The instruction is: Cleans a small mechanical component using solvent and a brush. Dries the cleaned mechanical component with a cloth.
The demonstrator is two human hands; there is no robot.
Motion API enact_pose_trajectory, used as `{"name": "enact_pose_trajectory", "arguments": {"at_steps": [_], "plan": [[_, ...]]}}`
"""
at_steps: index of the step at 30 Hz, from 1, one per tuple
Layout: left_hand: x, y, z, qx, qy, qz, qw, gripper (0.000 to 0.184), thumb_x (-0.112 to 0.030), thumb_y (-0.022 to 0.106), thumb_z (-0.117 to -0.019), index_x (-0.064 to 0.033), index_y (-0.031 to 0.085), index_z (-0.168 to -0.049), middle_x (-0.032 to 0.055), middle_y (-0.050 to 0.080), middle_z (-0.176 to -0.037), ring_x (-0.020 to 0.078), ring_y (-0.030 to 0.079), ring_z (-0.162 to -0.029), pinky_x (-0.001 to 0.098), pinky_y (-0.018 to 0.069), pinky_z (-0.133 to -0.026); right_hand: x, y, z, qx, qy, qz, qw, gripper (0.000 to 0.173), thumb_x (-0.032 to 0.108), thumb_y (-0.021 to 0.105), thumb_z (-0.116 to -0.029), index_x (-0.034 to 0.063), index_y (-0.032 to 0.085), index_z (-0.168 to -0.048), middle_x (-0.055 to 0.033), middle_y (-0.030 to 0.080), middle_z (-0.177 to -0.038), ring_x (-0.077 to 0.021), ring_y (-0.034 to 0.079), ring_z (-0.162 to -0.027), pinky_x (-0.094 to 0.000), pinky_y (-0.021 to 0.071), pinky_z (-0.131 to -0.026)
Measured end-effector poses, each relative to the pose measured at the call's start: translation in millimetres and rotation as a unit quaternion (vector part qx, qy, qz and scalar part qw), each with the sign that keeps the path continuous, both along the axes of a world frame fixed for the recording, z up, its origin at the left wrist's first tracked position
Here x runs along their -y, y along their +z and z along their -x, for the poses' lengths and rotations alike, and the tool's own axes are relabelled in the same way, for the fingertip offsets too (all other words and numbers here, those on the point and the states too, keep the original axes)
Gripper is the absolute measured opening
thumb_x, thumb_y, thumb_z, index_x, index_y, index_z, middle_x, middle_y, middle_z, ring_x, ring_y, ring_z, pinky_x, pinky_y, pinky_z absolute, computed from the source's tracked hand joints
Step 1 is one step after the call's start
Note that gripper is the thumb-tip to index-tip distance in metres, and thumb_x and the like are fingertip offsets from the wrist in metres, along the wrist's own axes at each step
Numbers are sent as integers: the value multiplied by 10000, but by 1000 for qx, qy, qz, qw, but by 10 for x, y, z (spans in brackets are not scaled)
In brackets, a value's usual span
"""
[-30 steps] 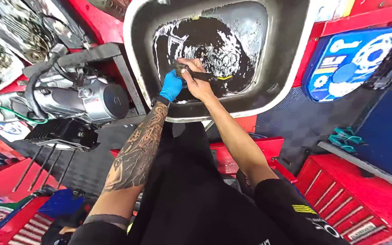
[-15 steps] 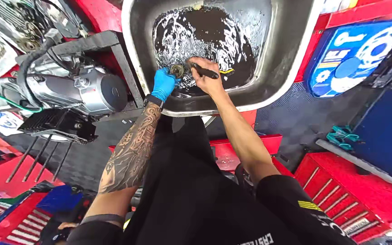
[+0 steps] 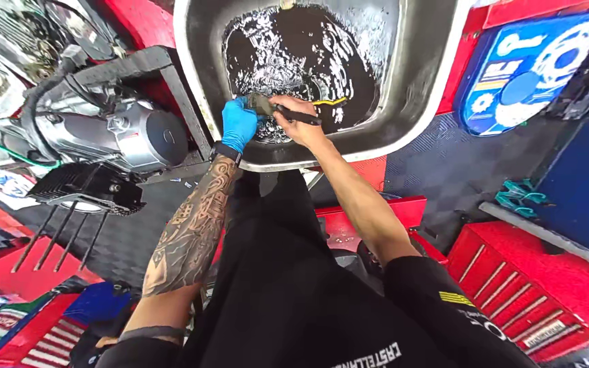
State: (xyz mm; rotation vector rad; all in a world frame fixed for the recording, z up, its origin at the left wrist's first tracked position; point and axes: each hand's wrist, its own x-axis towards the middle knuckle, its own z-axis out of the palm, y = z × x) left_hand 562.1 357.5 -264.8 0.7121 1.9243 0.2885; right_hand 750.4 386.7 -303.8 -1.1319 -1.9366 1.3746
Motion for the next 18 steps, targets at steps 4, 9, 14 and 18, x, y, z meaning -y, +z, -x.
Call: {"name": "enact_pose_trajectory", "arguments": {"at_steps": [4,9,14,18], "plan": [[3,18,24,18,13,0,1000,291,-84,570,-971,5,659,-1234,146,746,-1080,205,767,-924,423,653,-863,-47,130,101,-14,-50,15,999,290,119,661,-960,81,728,-1239,-65,749,-1175,-131,712,-1066,-341,584,-962],[11,91,33,45,53,-27,997,267,-56,551,-999,23,647,-1236,149,740,-1077,202,766,-916,407,657,-861,40,79,32,-20,-10,45,999,294,133,677,-950,99,732,-1237,-46,751,-1169,-115,706,-1073,-345,575,-982],[54,102,-55,42,34,-16,998,280,-60,585,-968,23,654,-1227,140,738,-1071,187,758,-920,398,648,-864,-11,309,127,-58,-50,26,997,285,124,670,-968,57,724,-1240,-72,742,-1193,-134,703,-1102,-349,574,-997],[27,219,11,82,90,-72,990,271,-5,551,-992,53,624,-1246,148,736,-1083,194,761,-917,377,655,-855,-3,108,-34,-14,7,27,1000,283,138,671,-947,92,740,-1217,-58,754,-1152,-130,710,-1063,-344,568,-981]]}}
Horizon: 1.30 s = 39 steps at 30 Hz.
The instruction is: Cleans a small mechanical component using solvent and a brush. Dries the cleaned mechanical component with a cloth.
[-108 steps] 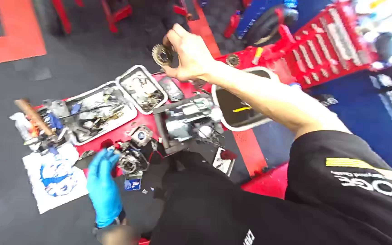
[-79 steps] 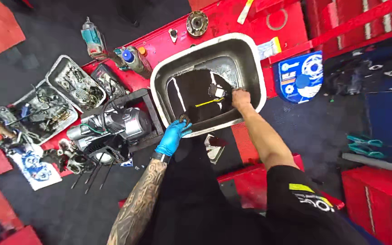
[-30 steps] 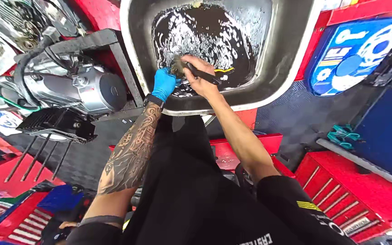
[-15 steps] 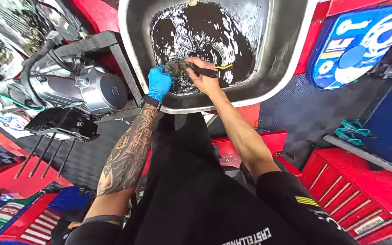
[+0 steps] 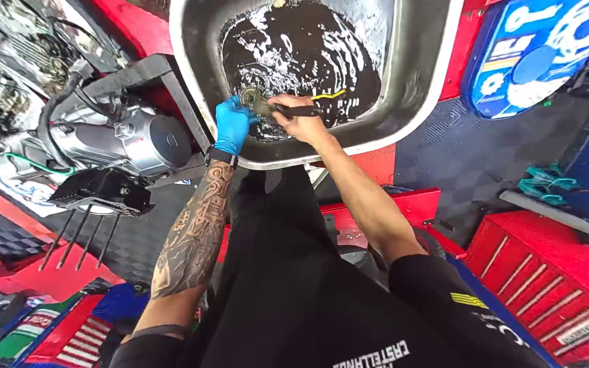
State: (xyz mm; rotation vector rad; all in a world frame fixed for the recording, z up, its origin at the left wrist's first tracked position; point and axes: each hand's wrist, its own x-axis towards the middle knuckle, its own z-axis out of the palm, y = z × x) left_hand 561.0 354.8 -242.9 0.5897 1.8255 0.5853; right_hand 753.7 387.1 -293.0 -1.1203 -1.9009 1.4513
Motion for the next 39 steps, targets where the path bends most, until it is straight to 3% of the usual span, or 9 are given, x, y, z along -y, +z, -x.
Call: {"name": "enact_pose_trajectory", "arguments": {"at_steps": [7,11,15,20,24,30,32,35,39], "plan": [[55,-9,-38,-32,-57,42,997,253,-25,608,-916,11,670,-1159,104,755,-1000,159,756,-859,370,649,-822,108,197,229,-89,-57,3,994,283,99,675,-959,38,724,-1231,-91,744,-1171,-145,707,-1080,-350,575,-991],[147,-84,74,-18,-55,41,997,257,-58,554,-1011,49,637,-1229,153,753,-1062,201,776,-896,383,664,-848,14,63,29,-2,-44,-20,999,277,141,660,-953,92,741,-1214,-65,753,-1147,-137,708,-1065,-342,566,-978],[87,-2,10,-70,-113,52,990,247,-70,620,-917,-13,693,-1146,100,761,-995,164,761,-868,401,649,-841,113,223,189,-62,-47,11,997,279,130,672,-963,74,730,-1230,-56,748,-1176,-118,702,-1092,-338,571,-995],[121,11,120,-57,-103,70,991,253,-80,559,-994,8,660,-1208,132,757,-1035,189,775,-871,390,663,-830,65,43,24,14,-85,-4,996,289,145,662,-950,102,735,-1226,-51,754,-1139,-129,711,-1037,-348,577,-943],[67,70,61,-84,-144,72,983,290,-71,583,-903,-20,697,-1164,118,753,-1013,192,761,-884,436,651,-845,199,220,183,-73,-67,33,995,276,117,679,-957,70,729,-1225,-55,748,-1163,-113,706,-1064,-343,581,-966],[147,79,125,-25,-103,40,994,262,-97,535,-1025,-7,647,-1244,118,749,-1058,181,768,-875,374,662,-812,54,162,91,45,-85,43,994,319,185,639,-981,142,705,-1290,-28,748,-1142,-102,709,-985,-343,586,-907],[176,30,104,-21,-107,10,994,256,-97,526,-1039,-19,663,-1241,109,738,-1099,164,748,-930,366,640,-856,101,233,137,62,-31,80,994,358,207,621,-992,180,683,-1344,-6,723,-1251,-102,681,-1126,-360,544,-1024],[152,-38,62,-25,-71,-25,997,247,-74,534,-1034,-13,670,-1231,123,730,-1120,166,737,-973,370,624,-897,134,226,194,85,-10,58,995,298,203,629,-964,176,728,-1244,-34,730,-1202,-151,680,-1127,-400,543,-1006],[148,-37,-102,86,68,-21,994,470,0,413,-1010,-32,509,-1469,142,660,-1185,184,670,-982,361,579,-881,291,236,289,101,-17,-26,994,246,213,630,-977,175,745,-1190,-73,724,-1159,-209,707,-1042,-432,595,-879]]}}
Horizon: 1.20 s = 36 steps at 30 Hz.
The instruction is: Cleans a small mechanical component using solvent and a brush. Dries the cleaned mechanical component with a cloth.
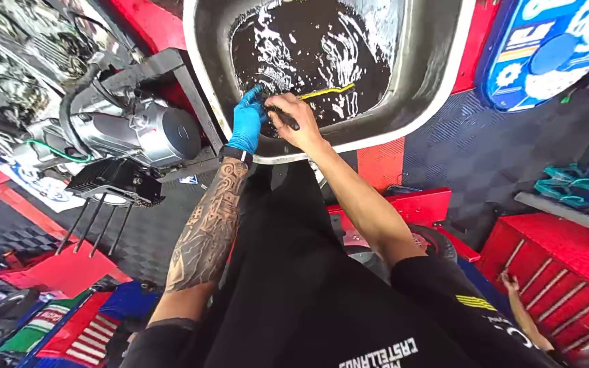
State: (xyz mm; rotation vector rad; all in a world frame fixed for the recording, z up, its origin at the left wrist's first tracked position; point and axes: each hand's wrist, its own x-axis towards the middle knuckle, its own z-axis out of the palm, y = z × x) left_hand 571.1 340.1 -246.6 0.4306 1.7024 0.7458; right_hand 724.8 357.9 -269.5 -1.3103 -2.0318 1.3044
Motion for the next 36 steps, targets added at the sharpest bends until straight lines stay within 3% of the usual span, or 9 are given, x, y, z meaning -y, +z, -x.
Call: {"name": "enact_pose_trajectory", "arguments": {"at_steps": [2,6,11,15,19,23,26,31,36], "plan": [[-20,23,-51,79,85,13,993,514,-30,321,-1030,-87,432,-1529,103,629,-1181,173,627,-1006,356,546,-872,43,27,9,33,18,-22,999,270,219,614,-997,181,731,-1238,-85,710,-1222,-245,690,-1112,-440,585,-920],[36,-22,2,173,190,41,966,476,-311,282,-1127,-76,339,-1536,153,540,-1423,256,604,-1222,438,533,-997,22,14,-90,13,54,5,998,333,204,607,-1000,172,701,-1318,-80,714,-1256,-245,684,-1149,-458,561,-979],[121,-163,92,104,51,6,993,360,-43,424,-1061,33,499,-1404,179,644,-1279,255,700,-1082,416,606,-942,-195,114,-131,-97,-92,46,990,361,154,675,-960,96,693,-1316,-46,736,-1234,-117,702,-1104,-352,574,-990],[42,-77,44,21,-29,-13,999,299,55,581,-939,49,615,-1236,134,730,-1064,194,744,-925,373,647,-839,-207,-28,-71,-163,-7,33,986,279,105,676,-953,72,726,-1225,-60,749,-1153,-119,706,-1060,-331,577,-967],[49,-49,98,-24,-93,21,995,276,35,580,-964,60,634,-1233,158,721,-1115,199,750,-956,379,652,-861,-382,-119,-167,-73,21,-51,996,274,117,613,-962,107,750,-1199,-59,763,-1105,-189,705,-1043,-380,549,-962],[-34,34,68,-96,-134,18,986,203,-12,655,-882,12,680,-1083,87,744,-969,132,735,-853,347,634,-800,-228,55,1,-165,9,-14,986,257,113,657,-962,86,751,-1200,-64,761,-1124,-182,707,-1043,-382,566,-963],[-101,55,146,-62,-117,21,991,271,21,595,-944,47,645,-1209,144,731,-1082,196,758,-923,388,664,-830,-299,-107,-90,-103,-28,-28,994,261,99,635,-946,108,757,-1177,-46,763,-1105,-176,707,-1043,-380,567,-955],[-125,51,165,-87,-112,22,990,300,29,606,-885,23,660,-1180,111,730,-1016,160,731,-876,362,636,-802,-154,20,45,-152,-45,23,987,260,141,667,-966,102,740,-1212,-46,749,-1148,-152,697,-1068,-368,569,-961],[-107,-31,254,-41,-26,11,999,306,36,545,-982,58,586,-1285,174,699,-1149,229,744,-965,397,651,-853,-271,11,1,-108,-96,-9,989,251,127,665,-951,97,744,-1188,-40,760,-1113,-140,714,-1023,-341,583,-921]]}}
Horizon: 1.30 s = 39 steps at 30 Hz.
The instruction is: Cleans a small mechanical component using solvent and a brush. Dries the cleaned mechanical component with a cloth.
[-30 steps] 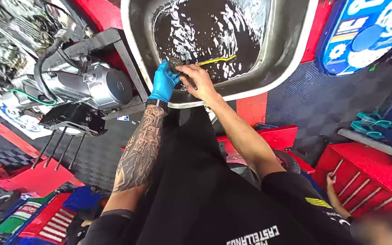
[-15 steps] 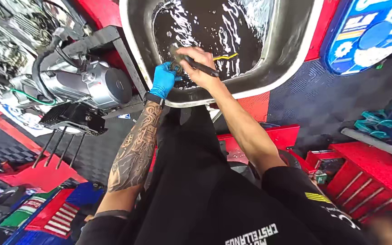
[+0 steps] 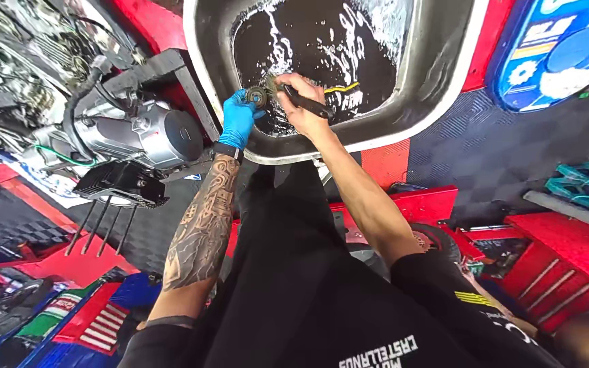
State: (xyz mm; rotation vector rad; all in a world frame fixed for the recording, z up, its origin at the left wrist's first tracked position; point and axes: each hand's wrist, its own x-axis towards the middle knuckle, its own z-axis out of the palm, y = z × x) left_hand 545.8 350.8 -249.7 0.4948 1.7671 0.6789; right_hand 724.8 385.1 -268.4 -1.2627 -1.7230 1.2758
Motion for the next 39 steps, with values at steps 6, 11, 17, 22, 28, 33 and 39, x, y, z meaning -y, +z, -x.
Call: {"name": "enact_pose_trajectory", "arguments": {"at_steps": [6,11,17,22,28,33,39], "plan": [[-62,42,-11,30,57,-62,996,337,60,537,-981,65,573,-1316,182,692,-1157,250,731,-996,417,638,-892,142,-225,-112,30,43,28,998,259,161,658,-948,121,749,-1188,-52,762,-1076,-168,717,-990,-390,578,-915],[-76,56,18,115,127,-2,985,348,-24,471,-1033,19,506,-1376,182,640,-1236,279,698,-1033,442,611,-905,-86,-306,-192,138,31,-12,990,354,188,604,-998,116,685,-1335,-81,751,-1172,-232,705,-1101,-416,550,-1002],[-185,46,-116,94,112,51,988,402,-192,572,-1056,-15,496,-1409,166,624,-1292,261,686,-1087,420,614,-898,-256,-369,-60,184,96,60,976,363,189,604,-956,165,695,-1307,-111,743,-1127,-271,717,-1040,-489,574,-923],[-193,-62,-88,-32,134,50,989,290,-225,586,-1052,-10,657,-1233,148,688,-1140,248,699,-993,432,611,-849,-152,179,85,8,-70,-1,998,328,133,670,-948,65,714,-1265,-70,759,-1135,-127,730,-994,-320,605,-891],[-176,32,-213,13,176,37,984,374,-230,328,-1113,-25,527,-1354,119,625,-1087,182,624,-894,363,560,-795,151,31,293,-82,-39,29,995,344,97,736,-904,48,723,-1244,-78,752,-1175,-143,719,-1066,-360,594,-964],[13,-104,-104,77,229,-37,970,415,-200,359,-1126,-12,412,-1492,202,547,-1401,290,629,-1188,449,558,-998,15,141,188,2,-55,20,998,327,118,705,-904,83,728,-1228,-62,766,-1109,-137,735,-988,-351,609,-895],[0,6,-125,95,203,-54,973,445,-129,313,-1114,0,336,-1539,193,486,-1483,262,552,-1307,423,497,-1080,171,-14,252,-33,-27,15,999,304,112,704,-906,75,730,-1206,-68,765,-1095,-144,732,-979,-359,603,-893]]}}
